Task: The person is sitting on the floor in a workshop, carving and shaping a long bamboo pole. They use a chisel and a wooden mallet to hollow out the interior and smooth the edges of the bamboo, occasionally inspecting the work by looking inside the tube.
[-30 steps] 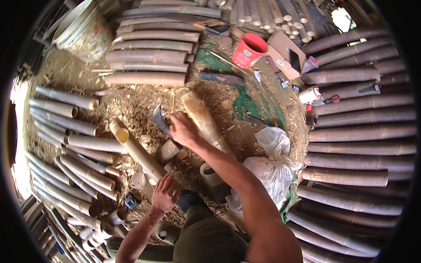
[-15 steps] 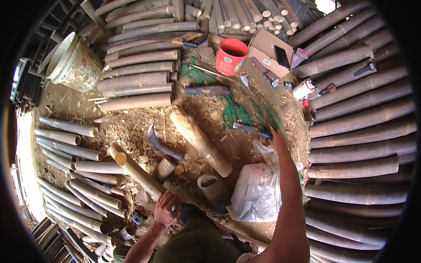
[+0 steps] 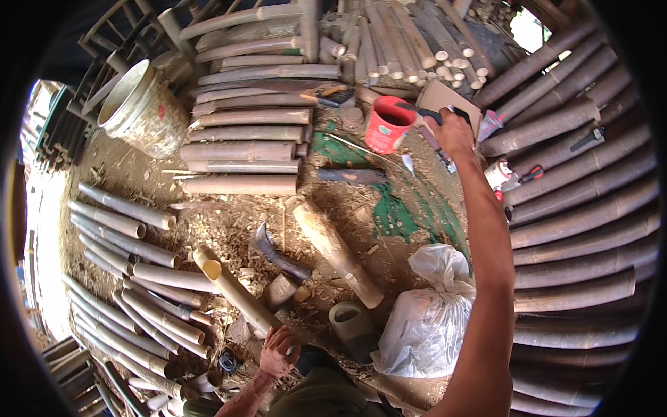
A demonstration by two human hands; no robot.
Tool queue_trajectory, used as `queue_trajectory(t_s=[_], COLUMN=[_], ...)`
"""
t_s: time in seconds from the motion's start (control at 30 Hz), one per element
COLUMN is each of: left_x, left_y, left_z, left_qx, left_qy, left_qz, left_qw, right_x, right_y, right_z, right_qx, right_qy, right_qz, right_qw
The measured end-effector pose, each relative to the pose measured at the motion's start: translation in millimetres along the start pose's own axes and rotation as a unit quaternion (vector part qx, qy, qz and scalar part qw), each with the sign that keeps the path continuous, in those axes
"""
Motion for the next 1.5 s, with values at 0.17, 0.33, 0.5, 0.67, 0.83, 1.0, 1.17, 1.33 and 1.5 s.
queue_trajectory(t_s=[0.17, 0.33, 0.5, 0.67, 0.83, 1.0, 1.17, 1.33, 1.5], left_x=[-7.6, 0.5, 10.9, 35.2, 32.6, -44.9, -96.1, -80.4, -83.6], left_y=[21.0, 33.7, 0.3, -80.1, -107.0, -56.8, -29.0, -50.7, -49.9], left_z=[-25.8, -52.4, -97.4, -143.2, -121.2, -112.2, -133.0, -121.4, -101.3], left_qx=[0.052, 0.065, 0.170, 0.240, 0.147, 0.226, 0.297, 0.298, 0.301], left_qy=[0.073, 0.132, 0.093, 0.013, 0.019, 0.242, 0.437, 0.540, 0.435], left_qz=[-0.049, -0.091, -0.102, -0.073, -0.115, -0.254, -0.391, -0.279, -0.262], left_qw=[0.995, 0.985, 0.976, 0.968, 0.982, 0.909, 0.754, 0.736, 0.807], right_x=[-17.7, 9.8, -114.8, -200.2, -256.9, -202.3, -98.1, -69.9, -101.3], right_y=[-50.0, -50.6, 69.4, 226.4, 311.9, 334.3, 364.6, 368.5, 357.1], right_z=[128.3, 129.7, 18.4, 2.0, 38.4, 111.0, 184.5, 200.8, 133.6], right_qx=[-0.062, 0.048, 0.145, 0.017, -0.248, -0.214, -0.245, -0.245, -0.376], right_qy=[0.022, 0.005, -0.128, -0.353, -0.539, -0.357, -0.031, -0.201, -0.562], right_qz=[0.047, 0.084, -0.122, -0.106, 0.083, -0.017, 0.062, 0.039, 0.234], right_qw=[0.997, 0.995, 0.973, 0.929, 0.801, 0.909, 0.967, 0.948, 0.699])
Point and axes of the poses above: each hand's wrist, its own y-axis away from the middle knuckle, its own z-axis out of the palm, x = y × z, the point moved 2 cm from there along -y, towards the middle knuckle, and after that the axes turned 15 degrees about -y, right-handed, at the moved point
